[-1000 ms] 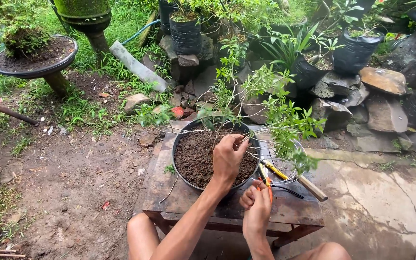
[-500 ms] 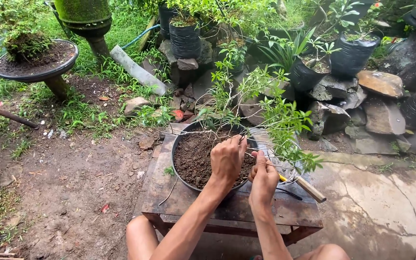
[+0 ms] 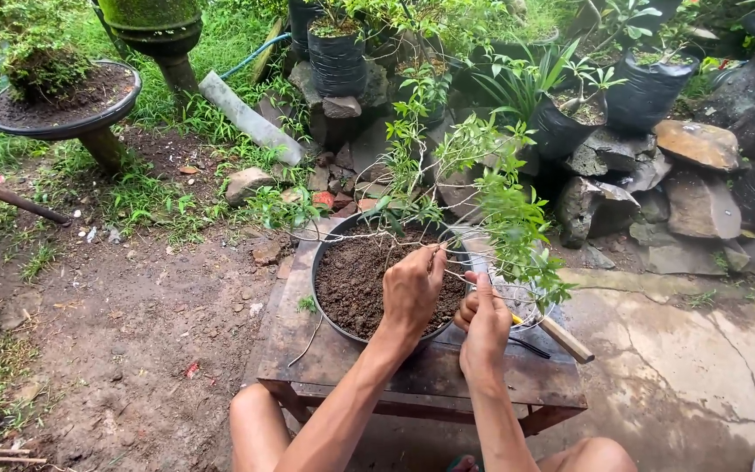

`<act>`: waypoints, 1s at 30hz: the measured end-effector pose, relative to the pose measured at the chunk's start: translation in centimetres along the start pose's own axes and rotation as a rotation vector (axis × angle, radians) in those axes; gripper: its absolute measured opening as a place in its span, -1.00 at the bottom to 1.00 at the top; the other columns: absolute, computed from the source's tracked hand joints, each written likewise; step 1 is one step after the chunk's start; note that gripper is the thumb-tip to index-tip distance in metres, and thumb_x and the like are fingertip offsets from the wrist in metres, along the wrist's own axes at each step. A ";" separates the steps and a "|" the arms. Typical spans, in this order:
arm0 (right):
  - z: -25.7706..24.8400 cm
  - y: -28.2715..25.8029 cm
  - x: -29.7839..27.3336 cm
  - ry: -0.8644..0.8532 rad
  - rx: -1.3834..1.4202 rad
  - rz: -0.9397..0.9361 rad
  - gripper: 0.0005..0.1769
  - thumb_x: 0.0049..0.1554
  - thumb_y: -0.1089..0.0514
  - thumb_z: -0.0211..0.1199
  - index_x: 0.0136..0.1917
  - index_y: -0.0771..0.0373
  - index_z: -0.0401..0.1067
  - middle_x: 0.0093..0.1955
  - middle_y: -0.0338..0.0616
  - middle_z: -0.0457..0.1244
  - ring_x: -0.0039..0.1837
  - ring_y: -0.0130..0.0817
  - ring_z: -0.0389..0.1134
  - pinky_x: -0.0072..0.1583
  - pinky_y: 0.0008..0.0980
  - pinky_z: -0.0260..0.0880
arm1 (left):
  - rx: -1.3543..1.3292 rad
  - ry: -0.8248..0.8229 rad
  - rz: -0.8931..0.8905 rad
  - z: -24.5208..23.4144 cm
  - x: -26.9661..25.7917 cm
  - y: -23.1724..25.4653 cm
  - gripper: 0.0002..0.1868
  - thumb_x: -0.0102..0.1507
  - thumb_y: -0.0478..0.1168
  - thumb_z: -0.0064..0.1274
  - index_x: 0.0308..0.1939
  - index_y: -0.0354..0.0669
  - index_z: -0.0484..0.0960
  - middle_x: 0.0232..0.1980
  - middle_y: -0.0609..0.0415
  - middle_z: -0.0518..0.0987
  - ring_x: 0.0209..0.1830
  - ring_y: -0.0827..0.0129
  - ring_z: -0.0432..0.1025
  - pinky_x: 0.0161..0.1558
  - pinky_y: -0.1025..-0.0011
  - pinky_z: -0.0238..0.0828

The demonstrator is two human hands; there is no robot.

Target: The person wraps a thin wire around a branch of a potted bonsai tree to shape it. They then use pliers to cut the excess wire and adjust the branch position.

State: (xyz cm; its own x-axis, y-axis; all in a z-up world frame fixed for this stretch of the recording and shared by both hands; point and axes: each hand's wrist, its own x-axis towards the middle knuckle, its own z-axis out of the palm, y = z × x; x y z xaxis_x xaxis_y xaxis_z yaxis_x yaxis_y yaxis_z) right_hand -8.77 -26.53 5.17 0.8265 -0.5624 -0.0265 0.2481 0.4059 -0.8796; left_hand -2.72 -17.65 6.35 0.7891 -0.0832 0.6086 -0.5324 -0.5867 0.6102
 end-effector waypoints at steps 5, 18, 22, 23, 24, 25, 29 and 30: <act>0.2 -1.9 -1.2 -0.043 -0.144 0.028 -0.56 0.36 -0.09 0.09 0.18 0.36 0.38 -0.43 -0.50 -0.20 -0.43 -0.72 -0.21 -0.39 -0.68 -0.20 | -0.024 -0.017 0.012 0.3 -0.4 -0.6 -0.66 0.42 -0.02 0.05 -0.11 -0.26 0.71 -0.35 -0.16 0.69 -0.52 0.28 0.59 -0.46 0.39 0.51; -1.9 -4.1 -4.3 -0.543 -1.126 0.061 -0.59 0.39 -0.10 -0.15 -0.17 0.11 0.32 -0.41 -0.32 0.20 -0.43 -0.48 0.08 -0.28 -0.35 0.01 | -0.788 -0.362 -0.212 -5.8 -3.8 0.5 -0.79 0.29 -0.21 0.16 -0.03 -0.15 0.75 -0.05 0.00 0.70 -0.04 0.34 0.57 -0.01 0.51 0.56; -1.8 -3.8 -3.4 -0.608 -0.974 0.056 -0.53 0.41 -0.09 -0.15 -0.26 0.13 0.28 -0.40 -0.30 0.15 -0.38 -0.49 0.06 -0.28 -0.40 0.02 | -0.802 -0.377 -0.220 -6.4 -3.3 0.5 -0.80 0.29 -0.19 0.17 -0.08 -0.18 0.76 -0.10 0.02 0.69 -0.08 0.37 0.55 -0.04 0.51 0.54; -2.0 -3.3 -3.1 -0.614 -0.808 0.188 -0.57 0.41 -0.07 -0.15 -0.18 0.19 0.29 -0.36 -0.24 0.14 -0.36 -0.47 0.04 -0.29 -0.43 0.00 | -0.782 -0.411 -0.215 -6.5 -3.2 0.6 -0.80 0.29 -0.17 0.18 -0.08 -0.16 0.77 -0.09 0.05 0.68 -0.07 0.39 0.54 -0.04 0.52 0.51; -2.1 -2.7 -2.8 -0.614 -0.639 0.315 -0.60 0.42 -0.04 -0.15 -0.11 0.26 0.30 -0.32 -0.18 0.14 -0.34 -0.46 0.02 -0.31 -0.46 -0.01 | -0.762 -0.446 -0.210 -6.6 -3.1 0.6 -0.80 0.29 -0.16 0.18 -0.08 -0.14 0.77 -0.09 0.07 0.66 -0.06 0.42 0.52 -0.05 0.53 0.47; -2.7 -1.9 -2.5 -0.613 -0.640 0.321 -0.60 0.42 -0.04 -0.15 -0.11 0.26 0.30 -0.32 -0.18 0.14 -0.34 -0.46 0.02 -0.31 -0.46 -0.01 | -0.763 -0.448 -0.215 -6.3 -2.9 0.7 -0.80 0.29 -0.16 0.18 -0.08 -0.14 0.77 -0.09 0.07 0.66 -0.06 0.42 0.52 -0.05 0.53 0.47; -3.6 -1.4 -2.5 -0.606 -0.369 0.366 -0.61 0.39 0.04 -0.14 -0.06 0.39 0.31 -0.27 -0.03 0.22 -0.32 -0.33 0.20 -0.27 -0.40 0.20 | -0.731 -0.536 -0.265 -5.0 -2.4 0.8 -0.84 0.27 -0.12 0.21 -0.19 -0.11 0.75 -0.11 0.14 0.62 -0.17 0.51 0.47 -0.18 0.60 0.42; -3.5 -2.1 -2.8 -0.610 -0.387 0.362 -0.55 0.38 -0.03 -0.14 -0.04 0.39 0.34 -0.27 -0.01 0.26 -0.29 -0.30 0.26 -0.25 -0.37 0.28 | -0.722 -0.564 -0.322 -4.7 -2.2 1.0 -0.85 0.26 -0.11 0.22 -0.29 -0.10 0.73 -0.16 0.16 0.61 -0.22 0.53 0.47 -0.21 0.59 0.42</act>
State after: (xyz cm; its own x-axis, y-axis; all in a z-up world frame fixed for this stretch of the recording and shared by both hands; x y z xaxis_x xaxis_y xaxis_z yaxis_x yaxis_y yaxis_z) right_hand -13.39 -28.31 5.41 0.9800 0.0940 -0.1752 -0.1877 0.1468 -0.9712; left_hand -6.43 -14.25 7.95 0.8606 -0.4896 0.1403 -0.1770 -0.0291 0.9838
